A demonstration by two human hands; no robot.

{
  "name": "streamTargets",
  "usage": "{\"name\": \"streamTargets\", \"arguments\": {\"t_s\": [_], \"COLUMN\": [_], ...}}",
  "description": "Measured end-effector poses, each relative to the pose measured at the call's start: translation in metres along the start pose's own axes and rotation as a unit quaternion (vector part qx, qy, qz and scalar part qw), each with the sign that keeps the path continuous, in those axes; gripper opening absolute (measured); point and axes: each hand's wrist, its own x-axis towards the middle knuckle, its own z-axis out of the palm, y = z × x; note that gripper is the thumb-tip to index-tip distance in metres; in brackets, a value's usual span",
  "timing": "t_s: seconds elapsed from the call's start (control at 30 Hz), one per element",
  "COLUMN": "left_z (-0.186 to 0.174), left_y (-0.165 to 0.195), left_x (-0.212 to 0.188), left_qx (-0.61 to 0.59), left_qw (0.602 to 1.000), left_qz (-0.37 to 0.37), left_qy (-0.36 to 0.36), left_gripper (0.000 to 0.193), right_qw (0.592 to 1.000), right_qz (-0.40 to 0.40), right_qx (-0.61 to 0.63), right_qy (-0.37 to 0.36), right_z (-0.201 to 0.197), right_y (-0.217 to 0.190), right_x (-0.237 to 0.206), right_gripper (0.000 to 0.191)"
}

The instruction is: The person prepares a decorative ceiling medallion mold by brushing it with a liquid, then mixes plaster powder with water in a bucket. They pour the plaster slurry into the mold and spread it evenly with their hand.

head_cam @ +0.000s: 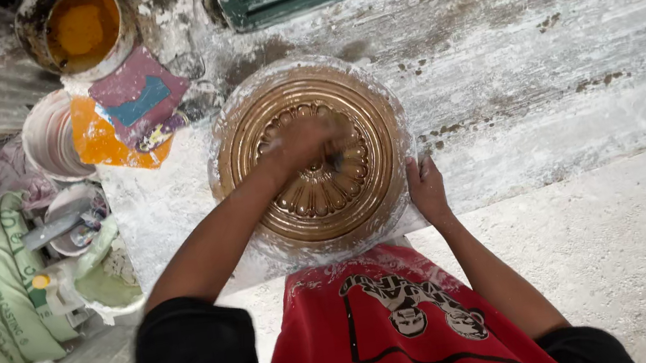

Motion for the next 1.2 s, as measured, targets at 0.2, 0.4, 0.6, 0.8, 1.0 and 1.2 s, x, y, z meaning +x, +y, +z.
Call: {"name": "streamTargets", "arguments": {"t_s": [0.2, 0.4, 0.6, 0.8, 1.0, 1.2], "left_z": [-0.036, -0.037, 0.003, 0.003, 0.037, -0.010], "left_y": [0.001, -0.019, -0.004, -0.021, 0.045, 0.021], "left_x": [0.009, -0.022, -0.045, -0.060, -0.077, -0.105], "left_qx": [0.093, 0.145, 0.273, 0.130, 0.250, 0.119], "left_qw": [0.989, 0.978, 0.954, 0.958, 0.940, 0.937], "left_qz": [-0.109, -0.035, -0.069, -0.239, -0.043, -0.316], "left_qy": [-0.044, -0.147, 0.104, 0.094, 0.226, 0.092], "left_gripper": [0.036, 0.022, 0.015, 0.021, 0.040, 0.053], "right_qw": [0.997, 0.996, 0.990, 0.990, 0.988, 0.988], "right_qz": [0.066, 0.067, 0.073, 0.078, 0.077, 0.046], "right_qx": [0.042, 0.059, 0.114, 0.111, 0.120, 0.123], "right_qy": [0.010, 0.022, 0.025, 0.036, 0.051, 0.076], "right_z": [-0.003, -0.002, 0.000, 0.000, 0.004, 0.009], "right_y": [-0.010, -0.006, -0.004, -0.003, 0.004, 0.004], "right_x": [-0.004, -0.005, -0.007, -0.009, -0.013, -0.018], "right_gripper": [0.032, 0.036, 0.028, 0.027, 0.032, 0.027]}}
